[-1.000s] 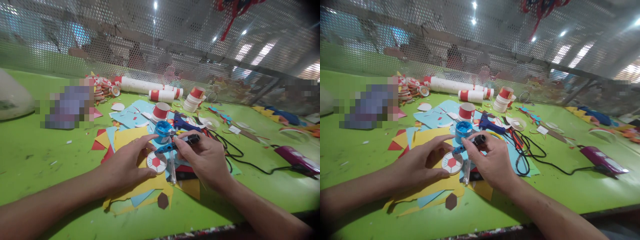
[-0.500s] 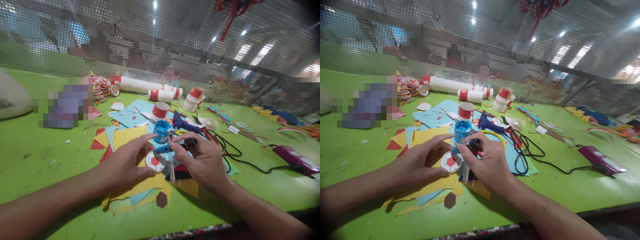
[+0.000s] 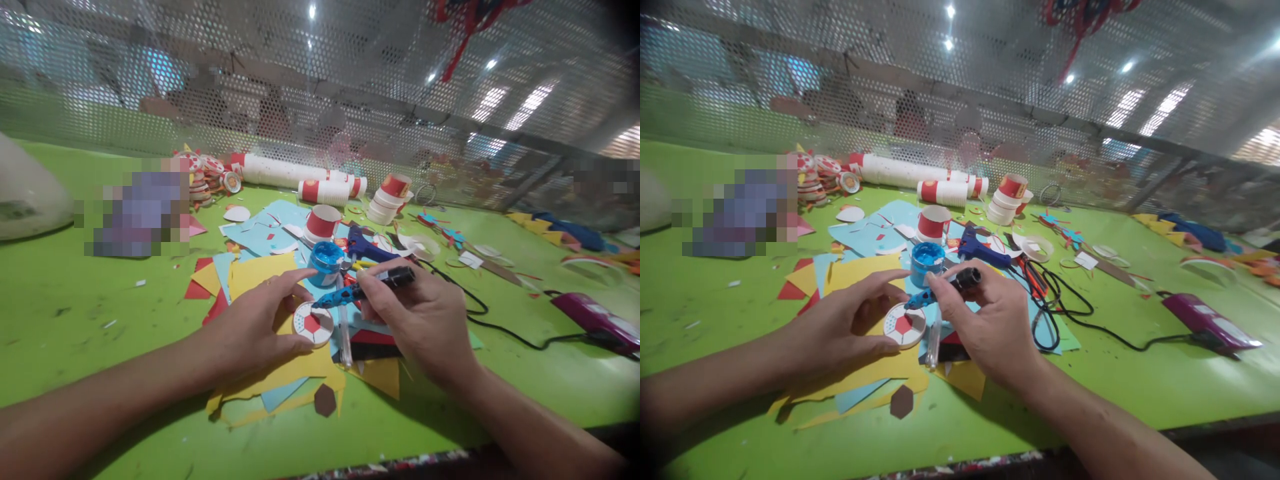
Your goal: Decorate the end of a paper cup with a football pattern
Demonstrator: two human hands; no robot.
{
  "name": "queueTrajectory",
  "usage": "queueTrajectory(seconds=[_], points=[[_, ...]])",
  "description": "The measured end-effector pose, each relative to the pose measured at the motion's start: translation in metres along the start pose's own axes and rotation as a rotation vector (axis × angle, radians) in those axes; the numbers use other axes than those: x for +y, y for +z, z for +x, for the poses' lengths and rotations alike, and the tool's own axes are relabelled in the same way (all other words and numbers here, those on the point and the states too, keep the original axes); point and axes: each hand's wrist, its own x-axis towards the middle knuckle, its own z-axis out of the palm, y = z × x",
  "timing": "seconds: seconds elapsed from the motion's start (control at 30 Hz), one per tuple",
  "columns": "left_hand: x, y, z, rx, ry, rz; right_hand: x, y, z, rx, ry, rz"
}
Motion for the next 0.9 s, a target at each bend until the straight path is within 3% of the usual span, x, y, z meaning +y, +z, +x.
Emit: queueTrajectory(seconds=[0.57,0.9], points=[[0.0005,0.0016,-0.0004,0.032,0.032,0.016,0.0024,0.0051,-0.0033,-0.127,0.017,0.075],[0.0006,0.0005,0.0000,0.008,0.027,-0.005,0.0030,0.0046,-0.0032,-0.133,0.005,0.049]])
